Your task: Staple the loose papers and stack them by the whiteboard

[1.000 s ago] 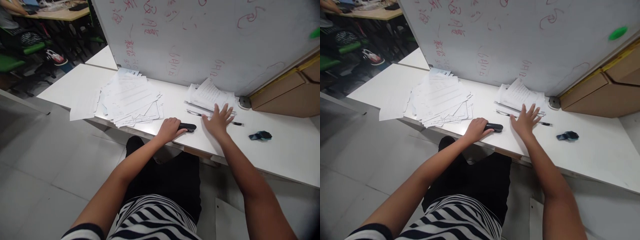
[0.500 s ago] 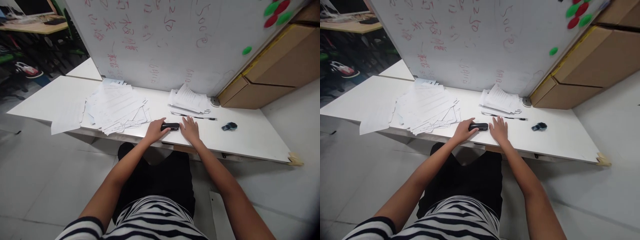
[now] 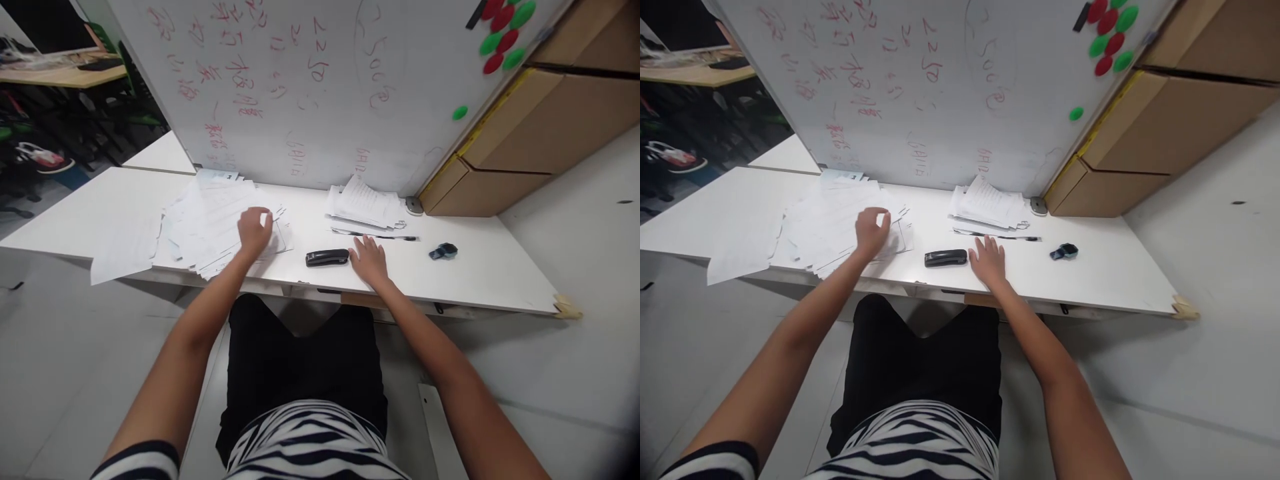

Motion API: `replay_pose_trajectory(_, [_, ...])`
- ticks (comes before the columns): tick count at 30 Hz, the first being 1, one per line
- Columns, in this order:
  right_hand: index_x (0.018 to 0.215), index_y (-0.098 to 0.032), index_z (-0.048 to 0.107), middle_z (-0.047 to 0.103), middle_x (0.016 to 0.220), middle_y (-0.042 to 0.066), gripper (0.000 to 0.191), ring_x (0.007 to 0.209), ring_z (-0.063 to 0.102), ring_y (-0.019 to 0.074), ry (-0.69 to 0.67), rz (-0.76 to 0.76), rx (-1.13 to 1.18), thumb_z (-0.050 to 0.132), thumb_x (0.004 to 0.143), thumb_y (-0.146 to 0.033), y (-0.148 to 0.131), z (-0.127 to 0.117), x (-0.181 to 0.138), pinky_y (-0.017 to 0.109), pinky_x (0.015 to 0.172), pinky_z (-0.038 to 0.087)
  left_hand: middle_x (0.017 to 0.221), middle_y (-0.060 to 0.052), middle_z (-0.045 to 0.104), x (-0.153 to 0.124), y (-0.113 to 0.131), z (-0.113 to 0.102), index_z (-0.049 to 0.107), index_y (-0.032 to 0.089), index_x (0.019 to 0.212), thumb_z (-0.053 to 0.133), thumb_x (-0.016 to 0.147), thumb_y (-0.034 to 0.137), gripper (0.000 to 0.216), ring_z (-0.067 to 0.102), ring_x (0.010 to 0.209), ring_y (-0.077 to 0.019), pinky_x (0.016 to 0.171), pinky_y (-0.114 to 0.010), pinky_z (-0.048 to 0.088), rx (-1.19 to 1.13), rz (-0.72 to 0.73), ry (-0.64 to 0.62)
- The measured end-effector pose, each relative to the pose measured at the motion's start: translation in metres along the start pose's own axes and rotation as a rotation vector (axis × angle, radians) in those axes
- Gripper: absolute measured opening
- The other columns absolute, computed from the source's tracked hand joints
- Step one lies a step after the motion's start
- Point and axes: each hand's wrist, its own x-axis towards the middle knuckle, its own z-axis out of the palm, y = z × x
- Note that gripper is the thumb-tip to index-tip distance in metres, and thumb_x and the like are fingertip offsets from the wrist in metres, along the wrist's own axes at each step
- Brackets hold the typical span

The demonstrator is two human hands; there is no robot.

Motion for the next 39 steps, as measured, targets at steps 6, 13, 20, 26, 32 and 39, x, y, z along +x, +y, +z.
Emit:
replay_pose_trajectory(6, [0.146, -0.017, 0.035, 0.026, 0.155, 0.013, 0.061, 0.144, 0.018, 0.0285, 0.002, -0.007, -0.002, 0.017, 0.098, -0.050, 0.000, 0.001, 0.000, 0.051, 0.113, 0.018, 0.138, -0.015, 0.047, 0.016, -0.050, 0.000, 0.053, 0.018, 0.121, 0.056, 0.077, 0.060, 0.061, 0.034, 0.131, -0.0375, 0.107, -0.049, 0.026, 0.306, -0.027, -0.292])
replay_pose_trajectory(13, [0.145, -0.018, 0.036, 0.026, 0.155, 0.012, 0.059, 0.144, 0.019, 0.0287, -0.005, 0.017, 0.015, 0.020, 0.097, -0.049, 0.000, 0.002, 0.001, 0.050, 0.113, 0.017, 0.126, -0.013, 0.057, 0.006, -0.054, 0.009, 0.057, 0.020, 0.114, 0.047, 0.086, 0.050, 0.043, 0.043, 0.126, -0.0325, 0.106, -0.046, 0.027, 0.276, -0.023, -0.180])
replay_pose_trajectory(20, [0.145, -0.017, 0.036, 0.025, 0.156, 0.012, 0.061, 0.144, 0.019, 0.0289, -0.007, 0.014, 0.026, 0.019, 0.097, -0.050, 0.001, 0.002, 0.001, 0.051, 0.114, 0.017, 0.105, -0.012, 0.065, 0.006, -0.057, 0.008, 0.059, 0.020, 0.102, 0.036, 0.091, 0.040, 0.032, 0.047, 0.122, -0.0312, 0.100, -0.045, 0.032, 0.177, -0.054, -0.111])
replay_pose_trajectory(26, [0.145, -0.016, 0.037, 0.026, 0.155, 0.013, 0.061, 0.144, 0.019, 0.0286, -0.002, 0.011, 0.031, 0.019, 0.097, -0.050, 0.000, -0.001, -0.001, 0.050, 0.114, 0.017, 0.112, -0.010, 0.062, 0.011, -0.059, 0.007, 0.058, 0.020, 0.102, 0.043, 0.085, 0.034, 0.027, 0.051, 0.115, -0.0271, 0.099, -0.040, 0.034, 0.150, -0.100, -0.144])
replay_pose_trajectory(32, [0.144, -0.017, 0.037, 0.028, 0.155, 0.013, 0.060, 0.143, 0.020, 0.0279, 0.012, 0.004, 0.025, 0.019, 0.097, -0.049, 0.001, 0.000, -0.001, 0.050, 0.113, 0.017, 0.119, -0.012, 0.056, 0.017, -0.051, 0.007, 0.056, 0.021, 0.109, 0.052, 0.079, 0.044, 0.038, 0.045, 0.119, -0.0305, 0.103, -0.043, 0.030, 0.215, -0.195, -0.229])
replay_pose_trajectory(39, [0.143, -0.017, 0.039, 0.028, 0.154, 0.013, 0.059, 0.143, 0.020, 0.0279, 0.031, 0.003, 0.048, 0.020, 0.097, -0.049, 0.001, 0.001, -0.001, 0.050, 0.113, 0.017, 0.127, -0.021, 0.047, 0.025, -0.032, 0.017, 0.054, 0.018, 0.116, 0.052, 0.070, 0.073, 0.072, 0.037, 0.121, -0.0433, 0.099, -0.054, 0.027, 0.364, -0.248, -0.228])
